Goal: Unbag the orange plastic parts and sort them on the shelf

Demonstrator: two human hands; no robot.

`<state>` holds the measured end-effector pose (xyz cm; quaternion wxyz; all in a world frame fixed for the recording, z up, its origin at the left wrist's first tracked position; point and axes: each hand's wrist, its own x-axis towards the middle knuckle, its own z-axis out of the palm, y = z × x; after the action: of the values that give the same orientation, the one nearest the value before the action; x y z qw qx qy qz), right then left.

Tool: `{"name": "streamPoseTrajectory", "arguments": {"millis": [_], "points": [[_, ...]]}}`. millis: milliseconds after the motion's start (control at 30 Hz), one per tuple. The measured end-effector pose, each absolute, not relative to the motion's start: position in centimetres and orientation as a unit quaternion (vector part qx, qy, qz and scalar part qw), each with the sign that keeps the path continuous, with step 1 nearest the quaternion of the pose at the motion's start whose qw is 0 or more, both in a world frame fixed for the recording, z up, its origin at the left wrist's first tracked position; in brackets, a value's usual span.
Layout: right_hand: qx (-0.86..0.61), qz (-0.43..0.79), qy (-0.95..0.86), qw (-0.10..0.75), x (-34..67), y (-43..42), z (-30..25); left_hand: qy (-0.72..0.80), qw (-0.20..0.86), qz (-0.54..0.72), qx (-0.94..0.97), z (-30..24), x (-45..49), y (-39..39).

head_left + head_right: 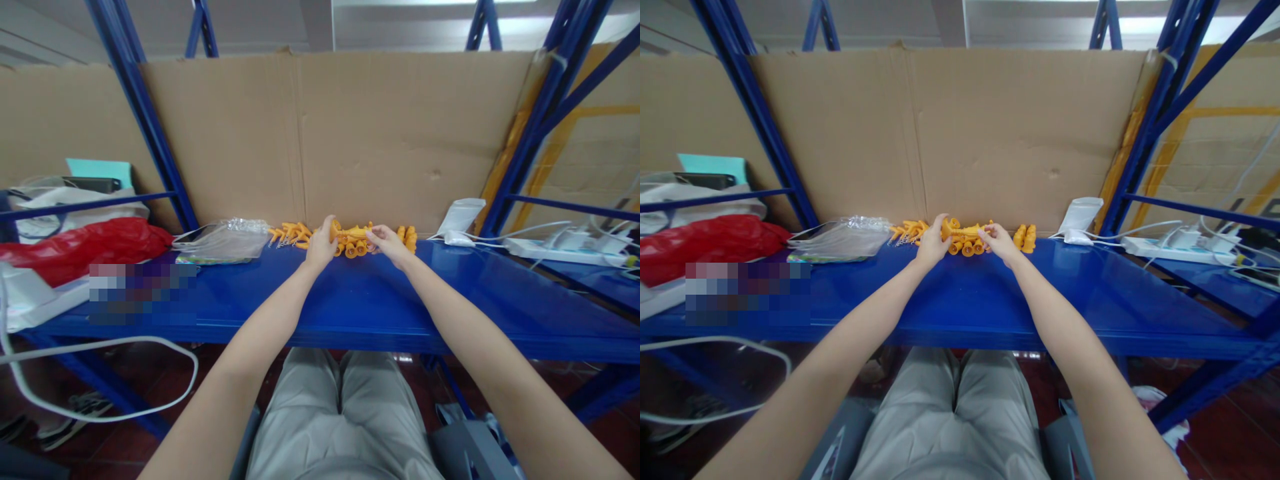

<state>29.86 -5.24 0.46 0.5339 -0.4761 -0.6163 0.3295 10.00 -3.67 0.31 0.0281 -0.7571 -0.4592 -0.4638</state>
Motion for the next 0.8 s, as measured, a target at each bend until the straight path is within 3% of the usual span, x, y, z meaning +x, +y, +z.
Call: {"name": "streamPoseTrajectory", "arguments": {"millis": [800], "points": [[-0.459,0.29,-0.656,0.524,30.2,-4.5,0.0,-0.53,-0.018,-0.389,-0.753,1.2,10.2,-4.1]]}}
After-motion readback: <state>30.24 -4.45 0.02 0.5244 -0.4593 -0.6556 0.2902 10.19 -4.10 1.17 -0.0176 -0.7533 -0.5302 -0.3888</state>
